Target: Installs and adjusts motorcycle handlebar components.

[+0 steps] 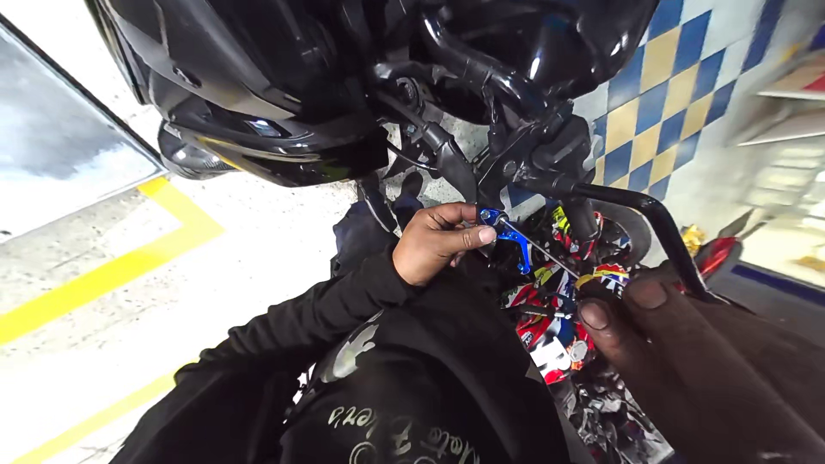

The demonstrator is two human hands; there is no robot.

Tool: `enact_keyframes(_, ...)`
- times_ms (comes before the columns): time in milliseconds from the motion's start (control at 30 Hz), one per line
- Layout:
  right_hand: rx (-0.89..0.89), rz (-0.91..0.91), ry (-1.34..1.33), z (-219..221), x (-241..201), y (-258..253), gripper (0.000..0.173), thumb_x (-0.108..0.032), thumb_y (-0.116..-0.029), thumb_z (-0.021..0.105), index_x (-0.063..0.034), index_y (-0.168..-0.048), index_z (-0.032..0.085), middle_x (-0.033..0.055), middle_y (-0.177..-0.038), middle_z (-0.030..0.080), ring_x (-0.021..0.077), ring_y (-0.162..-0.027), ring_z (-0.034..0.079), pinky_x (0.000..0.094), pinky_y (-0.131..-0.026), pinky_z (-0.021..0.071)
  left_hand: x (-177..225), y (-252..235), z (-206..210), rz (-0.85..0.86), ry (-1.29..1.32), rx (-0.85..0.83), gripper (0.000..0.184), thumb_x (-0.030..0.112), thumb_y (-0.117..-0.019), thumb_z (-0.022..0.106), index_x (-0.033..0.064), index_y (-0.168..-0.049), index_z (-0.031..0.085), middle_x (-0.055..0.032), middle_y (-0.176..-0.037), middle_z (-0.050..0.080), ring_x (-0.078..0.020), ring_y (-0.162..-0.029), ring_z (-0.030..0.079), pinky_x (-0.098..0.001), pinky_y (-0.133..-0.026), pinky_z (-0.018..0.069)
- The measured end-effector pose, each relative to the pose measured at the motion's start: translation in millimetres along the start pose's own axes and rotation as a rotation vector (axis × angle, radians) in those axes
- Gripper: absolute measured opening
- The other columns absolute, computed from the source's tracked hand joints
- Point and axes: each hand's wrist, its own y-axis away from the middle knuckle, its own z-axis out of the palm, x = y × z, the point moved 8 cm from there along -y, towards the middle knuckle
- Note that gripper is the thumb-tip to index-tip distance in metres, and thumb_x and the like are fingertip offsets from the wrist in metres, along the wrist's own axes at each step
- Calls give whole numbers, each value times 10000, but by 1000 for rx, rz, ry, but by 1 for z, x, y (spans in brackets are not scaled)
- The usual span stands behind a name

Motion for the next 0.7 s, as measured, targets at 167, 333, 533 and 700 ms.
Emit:
enact_keyframes(167,-49,-77,57,-3,-4,1,526,-22,-1018,580,25,-1516,419,241,-1367,599,323,-1129,677,393,-941,562,1,-1,2,-14,16,-19,180,51,-895,766,6,-1062,718,-57,-778,697,-44,-520,544,-178,-461,453)
enact_keyframes(333,-60,-70,39,-2,-1,1,562,-30,-1017,581,5,-1544,388,234,-1421,582,322,-1243,643,402,-1016,541,8,-6,6,-165,-40,-181,124,54,-945,710,10,-1016,618,-79,-777,701,-84,-493,582,-208,-432,485)
enact_keyframes(533,-90,-83,11,-4,3,-4,567,-25,-1021,575,-15,-1557,392,251,-1348,620,343,-1154,683,415,-933,585,3,-5,8,-102,-29,-115,191,2,-914,721,28,-1064,604,-67,-849,717,-71,-526,582,-204,-460,492)
enact_keyframes(700,-60,-106,-105,-4,3,-7,570,-28,-1023,583,-72,-1564,407,236,-1396,598,348,-1209,656,421,-983,565,-10,1,16,74,85,-3,262,-29,-906,712,15,-1136,596,-86,-919,705,-83,-584,597,-221,-513,521)
